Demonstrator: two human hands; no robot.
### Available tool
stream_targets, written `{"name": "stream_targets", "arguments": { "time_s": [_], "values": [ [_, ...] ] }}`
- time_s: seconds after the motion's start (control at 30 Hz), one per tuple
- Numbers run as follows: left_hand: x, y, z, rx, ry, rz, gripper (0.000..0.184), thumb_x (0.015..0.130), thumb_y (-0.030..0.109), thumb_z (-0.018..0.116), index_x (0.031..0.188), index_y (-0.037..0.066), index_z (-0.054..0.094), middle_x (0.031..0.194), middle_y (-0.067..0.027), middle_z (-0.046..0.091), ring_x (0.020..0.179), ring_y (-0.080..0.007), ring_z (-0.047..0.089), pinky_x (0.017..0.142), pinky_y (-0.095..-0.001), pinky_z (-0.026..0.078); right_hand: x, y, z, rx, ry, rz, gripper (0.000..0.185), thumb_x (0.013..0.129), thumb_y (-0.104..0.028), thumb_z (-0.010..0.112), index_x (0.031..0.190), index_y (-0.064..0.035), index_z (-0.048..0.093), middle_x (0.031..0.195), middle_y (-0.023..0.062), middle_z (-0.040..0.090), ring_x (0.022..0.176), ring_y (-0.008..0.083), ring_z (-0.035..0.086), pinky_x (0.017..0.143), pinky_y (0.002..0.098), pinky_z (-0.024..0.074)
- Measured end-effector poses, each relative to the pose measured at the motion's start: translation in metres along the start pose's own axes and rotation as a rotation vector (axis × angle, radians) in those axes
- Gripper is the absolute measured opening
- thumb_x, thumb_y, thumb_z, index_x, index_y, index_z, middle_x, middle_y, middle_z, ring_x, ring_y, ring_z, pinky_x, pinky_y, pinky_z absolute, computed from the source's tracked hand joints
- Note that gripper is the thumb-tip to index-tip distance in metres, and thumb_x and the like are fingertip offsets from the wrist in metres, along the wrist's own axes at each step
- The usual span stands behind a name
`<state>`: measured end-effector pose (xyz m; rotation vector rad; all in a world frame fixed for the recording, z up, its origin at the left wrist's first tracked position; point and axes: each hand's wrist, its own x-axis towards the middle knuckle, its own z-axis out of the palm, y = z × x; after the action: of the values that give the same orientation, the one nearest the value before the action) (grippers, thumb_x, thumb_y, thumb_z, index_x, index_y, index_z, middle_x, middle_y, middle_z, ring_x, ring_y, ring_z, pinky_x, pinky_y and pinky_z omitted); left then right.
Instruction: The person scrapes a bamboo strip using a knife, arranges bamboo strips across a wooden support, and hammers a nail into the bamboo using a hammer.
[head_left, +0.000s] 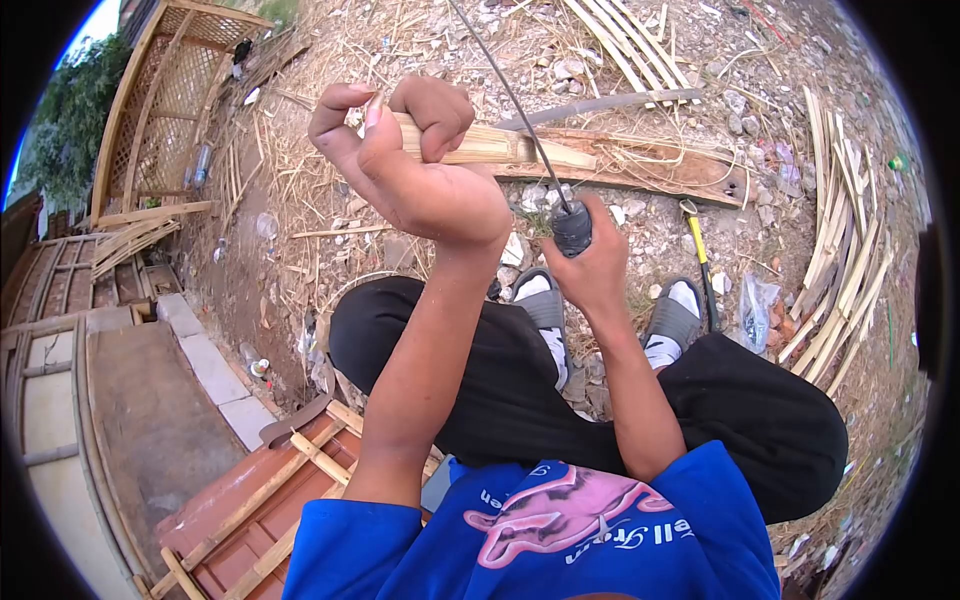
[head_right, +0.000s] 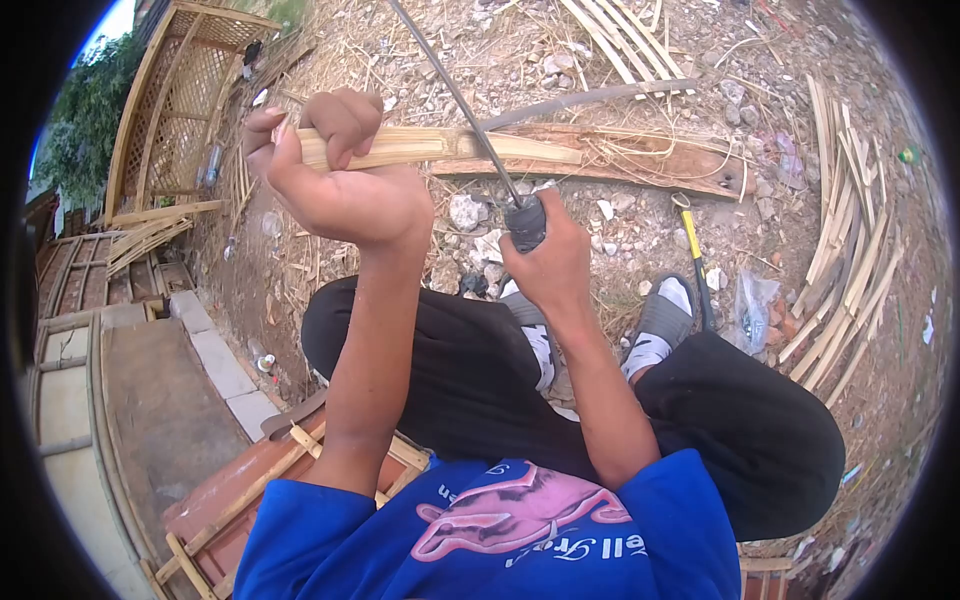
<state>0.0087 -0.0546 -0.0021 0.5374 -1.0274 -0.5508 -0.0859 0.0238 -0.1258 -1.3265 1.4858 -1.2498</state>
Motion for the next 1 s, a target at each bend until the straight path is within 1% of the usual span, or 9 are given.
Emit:
{"name": "stream_targets", "arguments": {
  "time_s": [0.07,0.17,0.27,0.37,0.47,0.57,0.77,0.87,1.0],
  "values": [
    [-0.001,0.0,0.003,-0.032,0.001,-0.011,0.017,0.092,0.02,0.036,0.105,0.009,0.038,0.051,-0.0008,0.029,0.049,-0.0119,0.025,0.052,-0.0281,0.027,0.002,0.004,-0.003,-0.047,0.0,0.04,0.033,0.071,-0.006,0.073,0.099,-0.0007,0.057,0.072,0.0117,0.067,0.07,0.0265,0.071,0.065,0.034,0.0529],
    [-0.004,-0.001,0.005,-0.024,-0.107,0.001,0.018,0.091,0.02,0.036,0.106,0.009,0.038,0.051,-0.0008,0.028,0.049,-0.0121,0.026,0.052,-0.0279,0.028,0.003,-0.029,-0.011,0.045,-0.023,0.011,0.033,0.07,-0.006,0.073,0.098,-0.0013,0.057,0.072,0.0111,0.067,0.068,0.0245,0.07,0.065,0.0332,0.0526],
    [-0.005,0.002,0.011,0.019,-0.042,-0.024,0.018,0.091,0.02,0.036,0.106,0.01,0.038,0.051,-0.0008,0.028,0.049,-0.0121,0.026,0.053,-0.0278,0.028,0.004,-0.044,-0.01,0.135,-0.006,-0.212,0.032,0.071,-0.006,0.074,0.098,-0.0019,0.057,0.071,0.0111,0.067,0.065,0.0229,0.069,0.063,0.0327,0.0522],
    [-0.005,0.002,0.007,0.025,0.009,-0.01,0.017,0.091,0.02,0.036,0.105,0.01,0.038,0.052,-0.0004,0.028,0.05,-0.0118,0.027,0.053,-0.0279,0.027,-0.001,-0.009,0.004,0.113,-0.01,-0.056,0.033,0.07,-0.007,0.075,0.098,-0.0021,0.057,0.07,0.0112,0.066,0.063,0.0236,0.068,0.061,0.0335,0.0522],
    [0.0,-0.001,-0.005,0.024,0.003,0.021,0.017,0.091,0.02,0.036,0.104,0.01,0.038,0.053,0.0,0.028,0.05,-0.0116,0.026,0.053,-0.0277,0.027,-0.001,0.001,0.012,0.097,0.0,-0.111,0.034,0.07,-0.007,0.075,0.098,-0.0017,0.056,0.071,0.0126,0.066,0.063,0.0265,0.069,0.06,0.0351,0.0525],
    [0.002,0.001,-0.003,0.041,0.001,0.024,0.017,0.092,0.02,0.036,0.105,0.009,0.038,0.054,0.0002,0.028,0.051,-0.0114,0.027,0.053,-0.0273,0.027,-0.004,-0.022,0.002,-0.009,-0.005,-0.097,0.035,0.07,-0.007,0.075,0.098,-0.0017,0.056,0.071,0.0134,0.066,0.065,0.0292,0.07,0.059,0.0364,0.0528],
    [-0.008,-0.001,0.01,0.032,-0.074,0.066,0.018,0.092,0.019,0.037,0.106,0.008,0.037,0.055,-0.0012,0.03,0.054,-0.0119,0.03,0.054,-0.0272,0.028,-0.001,-0.03,-0.003,0.062,0.055,-0.177,0.035,0.07,-0.008,0.075,0.099,-0.0021,0.056,0.072,0.0136,0.067,0.067,0.0317,0.07,0.06,0.0377,0.0531],
    [-0.002,-0.002,0.005,0.035,-0.007,0.054,0.017,0.093,0.02,0.037,0.105,0.008,0.038,0.056,-0.0013,0.031,0.055,-0.0118,0.031,0.055,-0.0272,0.028,0.0,0.007,0.005,0.017,-0.002,-0.103,0.036,0.07,-0.008,0.075,0.1,-0.0024,0.056,0.072,0.0134,0.067,0.067,0.0321,0.07,0.06,0.0378,0.0531],
    [0.004,-0.003,0.002,0.038,0.033,0.056,0.016,0.094,0.021,0.037,0.104,0.009,0.038,0.056,-0.001,0.031,0.055,-0.0117,0.032,0.055,-0.0273,0.029,-0.002,-0.02,0.0,-0.025,0.011,-0.103,0.037,0.069,-0.007,0.076,0.1,-0.0028,0.056,0.07,0.0126,0.066,0.066,0.0321,0.069,0.06,0.0374,0.0531]
  ]
}}
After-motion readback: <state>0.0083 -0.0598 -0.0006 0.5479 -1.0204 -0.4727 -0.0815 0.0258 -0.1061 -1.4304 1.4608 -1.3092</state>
